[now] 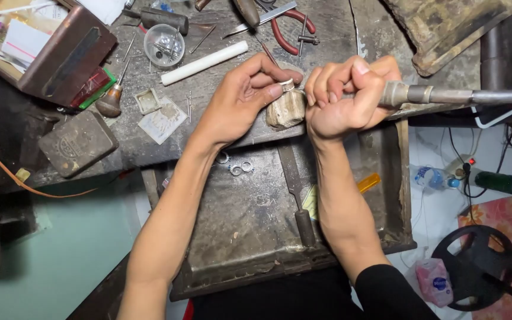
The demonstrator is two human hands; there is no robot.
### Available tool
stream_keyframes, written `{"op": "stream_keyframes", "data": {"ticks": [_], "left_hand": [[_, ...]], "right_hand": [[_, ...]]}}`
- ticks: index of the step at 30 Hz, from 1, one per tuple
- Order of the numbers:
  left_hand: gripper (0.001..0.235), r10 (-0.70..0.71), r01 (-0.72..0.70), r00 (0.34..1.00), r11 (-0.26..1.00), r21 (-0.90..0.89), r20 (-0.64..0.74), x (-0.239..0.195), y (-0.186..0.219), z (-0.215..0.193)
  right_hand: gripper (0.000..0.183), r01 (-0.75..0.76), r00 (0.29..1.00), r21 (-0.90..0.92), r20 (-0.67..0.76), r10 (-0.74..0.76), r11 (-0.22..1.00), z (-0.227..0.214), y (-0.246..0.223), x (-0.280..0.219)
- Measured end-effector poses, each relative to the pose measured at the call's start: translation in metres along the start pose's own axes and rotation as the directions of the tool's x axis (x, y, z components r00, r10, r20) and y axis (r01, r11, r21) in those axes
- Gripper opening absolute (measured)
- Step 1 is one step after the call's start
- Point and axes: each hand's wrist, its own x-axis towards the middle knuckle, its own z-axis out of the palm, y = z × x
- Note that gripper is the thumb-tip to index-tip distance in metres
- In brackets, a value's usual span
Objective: The person uses a handheld rotary tool to grind and polish a small metal object on a workbench. They then switch to a wire brush and continue polishing the same object by hand. The workspace is cluttered with various tools and materials.
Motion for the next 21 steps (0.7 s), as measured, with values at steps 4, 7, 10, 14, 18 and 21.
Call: {"op": "stream_keyframes", "data": {"ticks": [4, 7, 10, 14, 18, 21], "left_hand": [[0.018, 0.042, -0.042, 0.999, 0.999, -0.018, -0.028, -0.0001, -0.0001, 0.0023], [0.008, 0.03, -0.023, 0.998, 0.993, 0.112, -0.062, -0.0007, 0.0024, 0.0025], [0.01, 0.008, -0.002, 0.999, 0.995, 0.098, -0.052, -0.0002, -0.0008, 0.0013], [0.008, -0.013, 0.018, 0.998, 0.996, 0.084, -0.055, -0.0003, -0.0029, 0.0005], [0.01, -0.02, 0.025, 0.997, 0.997, 0.076, -0.072, -0.0004, -0.0064, 0.0008], [0.01, -0.008, 0.014, 0.998, 0.995, 0.095, -0.066, 0.0, -0.0062, 0.0003]], "right_hand": [[0.017, -0.007, 1.0, 0.012, -0.004, 0.007, 1.0, -0.0007, 0.0041, -0.002], [0.017, -0.027, 0.999, 0.025, -0.028, 0.028, 0.999, -0.0009, 0.0052, -0.0034], [0.016, -0.009, 1.0, 0.007, 0.016, 0.009, 1.0, -0.0025, 0.0055, -0.0032], [0.018, -0.02, 1.0, 0.014, -0.022, 0.02, 1.0, -0.0004, 0.0053, -0.003], [0.018, -0.028, 0.998, 0.024, -0.049, 0.029, 0.999, 0.001, 0.0053, -0.0034], [0.018, -0.03, 0.998, 0.031, -0.05, 0.032, 0.999, 0.0022, 0.005, -0.0033]]}}
